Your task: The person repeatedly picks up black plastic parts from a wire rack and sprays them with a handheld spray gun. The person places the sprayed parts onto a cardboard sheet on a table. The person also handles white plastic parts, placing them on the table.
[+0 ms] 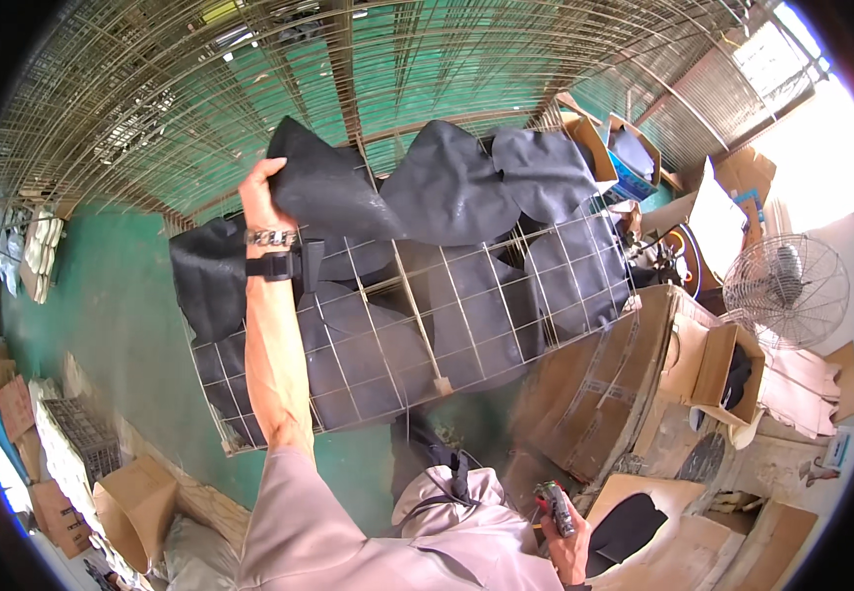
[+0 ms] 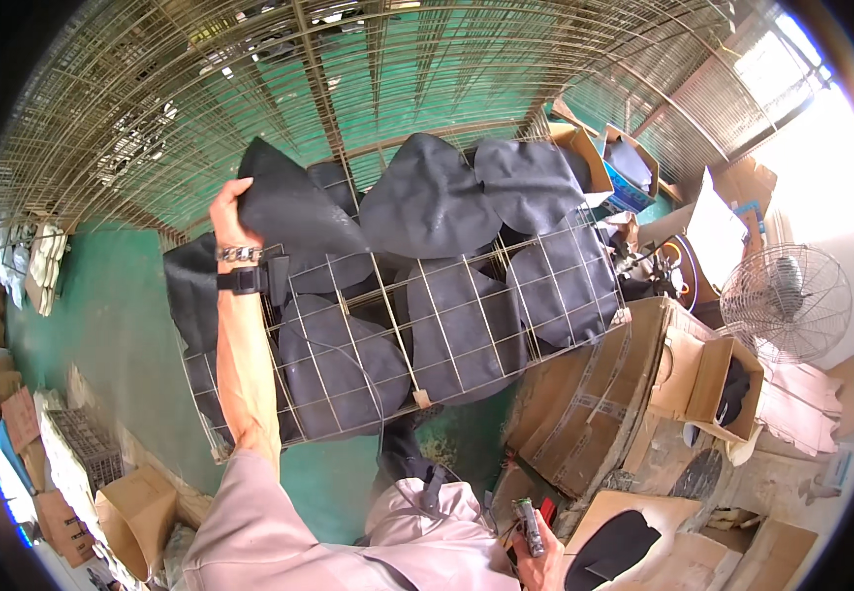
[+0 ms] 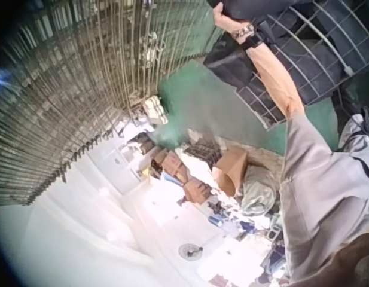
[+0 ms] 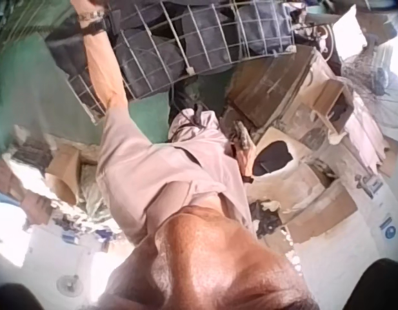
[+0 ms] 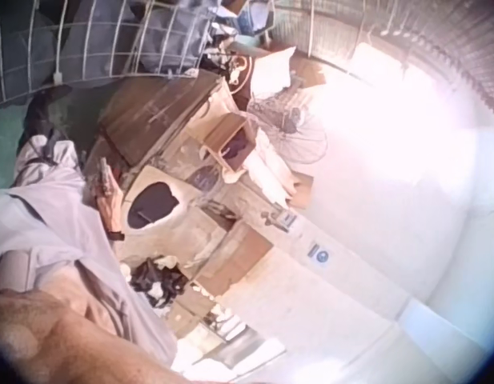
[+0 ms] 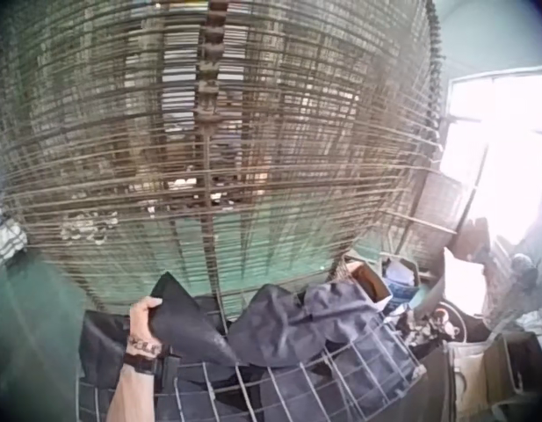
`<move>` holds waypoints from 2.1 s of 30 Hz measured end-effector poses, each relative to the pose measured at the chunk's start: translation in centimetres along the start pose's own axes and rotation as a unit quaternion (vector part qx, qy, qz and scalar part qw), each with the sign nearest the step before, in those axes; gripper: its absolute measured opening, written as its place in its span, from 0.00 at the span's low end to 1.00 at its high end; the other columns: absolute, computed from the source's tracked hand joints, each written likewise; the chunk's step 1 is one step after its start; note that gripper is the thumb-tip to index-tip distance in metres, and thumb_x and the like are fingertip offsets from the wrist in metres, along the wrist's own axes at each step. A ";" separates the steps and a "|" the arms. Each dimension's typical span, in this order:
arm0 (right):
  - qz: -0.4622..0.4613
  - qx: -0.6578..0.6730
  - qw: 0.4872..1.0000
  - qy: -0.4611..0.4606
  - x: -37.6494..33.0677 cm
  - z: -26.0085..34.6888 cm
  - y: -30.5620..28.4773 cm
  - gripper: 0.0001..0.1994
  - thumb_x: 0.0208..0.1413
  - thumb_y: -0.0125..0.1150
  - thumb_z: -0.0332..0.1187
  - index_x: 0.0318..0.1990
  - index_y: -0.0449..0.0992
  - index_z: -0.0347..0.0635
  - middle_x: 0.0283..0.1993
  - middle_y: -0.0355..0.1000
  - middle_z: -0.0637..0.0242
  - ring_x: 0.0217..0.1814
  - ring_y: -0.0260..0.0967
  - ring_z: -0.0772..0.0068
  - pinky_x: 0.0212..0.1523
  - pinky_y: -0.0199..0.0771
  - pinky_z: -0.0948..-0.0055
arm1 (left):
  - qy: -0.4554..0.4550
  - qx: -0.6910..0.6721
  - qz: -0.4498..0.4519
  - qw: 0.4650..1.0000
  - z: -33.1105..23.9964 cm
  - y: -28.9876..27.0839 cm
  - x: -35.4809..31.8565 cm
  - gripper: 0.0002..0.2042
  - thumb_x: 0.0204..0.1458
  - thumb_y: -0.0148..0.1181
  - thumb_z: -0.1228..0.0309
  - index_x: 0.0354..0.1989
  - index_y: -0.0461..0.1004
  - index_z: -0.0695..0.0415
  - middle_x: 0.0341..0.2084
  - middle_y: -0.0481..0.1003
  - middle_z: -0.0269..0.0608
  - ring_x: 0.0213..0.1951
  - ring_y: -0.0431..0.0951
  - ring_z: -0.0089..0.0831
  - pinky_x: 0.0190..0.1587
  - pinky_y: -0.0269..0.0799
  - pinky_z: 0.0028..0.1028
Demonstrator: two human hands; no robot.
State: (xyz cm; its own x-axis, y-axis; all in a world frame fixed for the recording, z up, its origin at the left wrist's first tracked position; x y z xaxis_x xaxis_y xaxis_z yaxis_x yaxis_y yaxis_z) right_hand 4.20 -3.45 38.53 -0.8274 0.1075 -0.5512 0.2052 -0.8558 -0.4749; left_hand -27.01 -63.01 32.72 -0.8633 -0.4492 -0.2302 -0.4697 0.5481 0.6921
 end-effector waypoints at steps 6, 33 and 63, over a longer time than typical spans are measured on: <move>-0.005 -0.036 0.999 0.008 0.0 -1.4 -0.1 0.24 0.52 0.59 0.23 0.60 0.73 0.36 0.45 0.79 0.64 0.46 0.72 0.79 0.50 0.71 0.76 | 0.032 0.037 -0.070 0.996 -0.8 -13.2 -0.1 0.13 0.48 0.60 0.70 0.41 0.77 0.63 0.39 0.80 0.46 0.40 0.81 0.41 0.45 0.78 0.39; -0.046 0.021 0.997 -0.060 -3.7 -2.6 -3.7 0.24 0.55 0.50 0.21 0.62 0.71 0.41 0.62 0.71 0.56 0.66 0.65 0.59 0.66 0.62 0.67 | 0.364 0.595 -0.302 0.650 6.3 -12.8 -6.2 0.19 0.44 0.53 0.81 0.48 0.70 0.61 0.44 0.71 0.52 0.48 0.71 0.50 0.54 0.65 0.42; -0.649 0.196 0.716 0.165 -44.3 -32.8 -11.7 0.27 0.47 0.67 0.20 0.58 0.72 0.33 0.39 0.75 0.49 0.36 0.75 0.52 0.40 0.75 0.66 | 0.097 0.612 0.759 0.199 63.5 -0.1 -53.4 0.09 0.50 0.59 0.65 0.25 0.77 0.56 0.21 0.78 0.41 0.27 0.78 0.31 0.30 0.74 0.34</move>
State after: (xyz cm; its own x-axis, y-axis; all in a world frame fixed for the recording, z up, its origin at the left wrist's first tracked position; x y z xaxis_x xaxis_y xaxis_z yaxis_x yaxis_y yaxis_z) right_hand 55.64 18.40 46.01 -0.0063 0.9998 0.0172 -0.8406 0.0041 -0.5416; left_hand 7.42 5.71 1.53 -0.2146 0.9359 -0.2793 0.5105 -0.1363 -0.8490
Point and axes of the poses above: each hand's wrist, its own x-axis towards the middle knuckle, its own y-axis out of the palm, z = x × y, the point moved 9 cm from there along x, towards the middle knuckle
